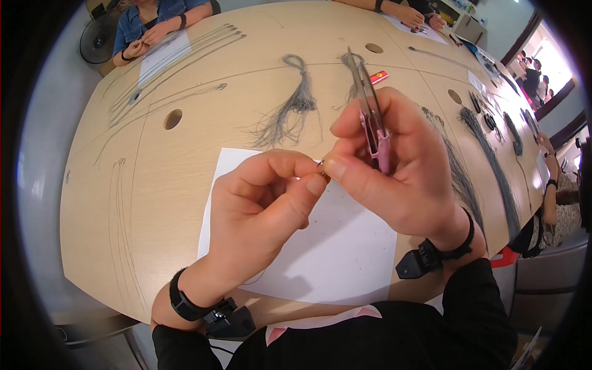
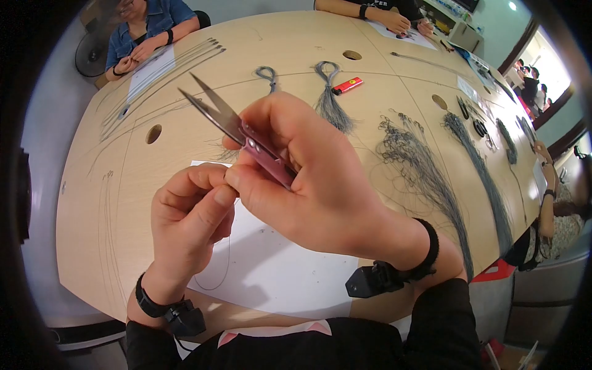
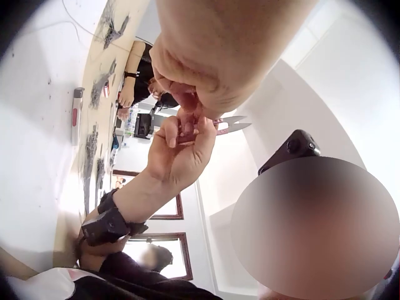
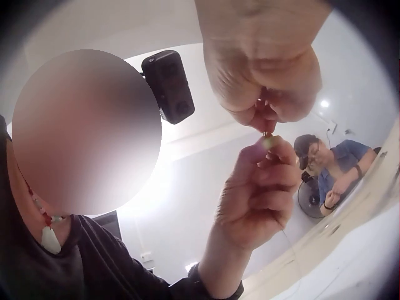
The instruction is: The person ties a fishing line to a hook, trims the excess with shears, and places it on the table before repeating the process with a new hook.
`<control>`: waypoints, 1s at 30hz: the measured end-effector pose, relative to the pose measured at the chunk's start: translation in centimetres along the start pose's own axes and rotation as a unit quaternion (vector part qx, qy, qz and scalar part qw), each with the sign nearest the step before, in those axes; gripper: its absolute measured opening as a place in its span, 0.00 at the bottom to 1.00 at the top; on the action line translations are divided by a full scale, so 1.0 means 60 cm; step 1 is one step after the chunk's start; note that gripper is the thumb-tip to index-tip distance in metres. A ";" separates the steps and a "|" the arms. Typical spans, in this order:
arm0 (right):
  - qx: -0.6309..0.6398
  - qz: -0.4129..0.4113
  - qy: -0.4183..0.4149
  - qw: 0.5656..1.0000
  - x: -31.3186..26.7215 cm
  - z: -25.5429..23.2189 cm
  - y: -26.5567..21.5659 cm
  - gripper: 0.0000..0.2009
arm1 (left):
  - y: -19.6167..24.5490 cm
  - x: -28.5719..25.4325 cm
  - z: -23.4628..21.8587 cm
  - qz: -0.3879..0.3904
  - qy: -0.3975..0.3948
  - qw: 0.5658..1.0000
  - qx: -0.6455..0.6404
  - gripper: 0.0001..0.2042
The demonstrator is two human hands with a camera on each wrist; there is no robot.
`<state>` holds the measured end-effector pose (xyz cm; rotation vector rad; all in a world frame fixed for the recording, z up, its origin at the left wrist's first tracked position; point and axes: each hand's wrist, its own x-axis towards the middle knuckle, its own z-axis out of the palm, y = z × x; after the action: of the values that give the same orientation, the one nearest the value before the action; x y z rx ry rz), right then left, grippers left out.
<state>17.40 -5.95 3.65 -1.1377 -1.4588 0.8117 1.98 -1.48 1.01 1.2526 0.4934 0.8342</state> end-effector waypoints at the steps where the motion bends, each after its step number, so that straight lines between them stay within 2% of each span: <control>1: 0.009 -0.008 0.003 1.000 0.000 -0.001 0.002 0.12 | 0.003 0.000 0.002 -0.017 0.011 1.000 -0.016 0.04; 3: 0.018 -0.016 0.005 1.000 0.001 -0.003 0.004 0.13 | 0.009 -0.001 0.005 -0.035 0.022 0.999 -0.032 0.04; 5: 0.029 -0.026 -0.016 0.999 0.002 -0.004 0.006 0.13 | 0.015 0.000 0.003 -0.086 0.018 0.994 -0.072 0.04; 9: 0.014 -0.026 -0.025 0.999 0.001 -0.003 0.006 0.13 | 0.009 0.001 0.000 -0.092 0.014 0.993 -0.069 0.04; 12: 0.009 -0.019 -0.022 1.000 0.000 0.000 0.008 0.13 | -0.003 0.003 -0.003 -0.051 0.009 0.998 -0.043 0.04; 14: -0.024 -0.060 -0.016 0.998 0.000 0.002 0.015 0.13 | -0.007 0.003 -0.008 -0.023 -0.003 1.000 -0.019 0.04; 24: 0.037 -0.011 0.000 0.999 0.002 -0.003 0.011 0.13 | 0.000 0.002 0.002 -0.024 0.002 0.999 -0.045 0.06; 27: 0.026 -0.032 -0.018 0.999 0.003 -0.004 0.008 0.13 | 0.000 0.003 0.000 -0.043 0.004 0.999 -0.025 0.05; 30: 0.054 0.008 -0.010 0.998 0.003 -0.005 -0.002 0.12 | 0.001 0.003 -0.001 -0.073 -0.001 0.995 -0.075 0.05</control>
<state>17.67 -5.84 3.90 -1.0637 -1.4051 0.9051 2.05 -1.29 1.07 1.0663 0.5053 0.7326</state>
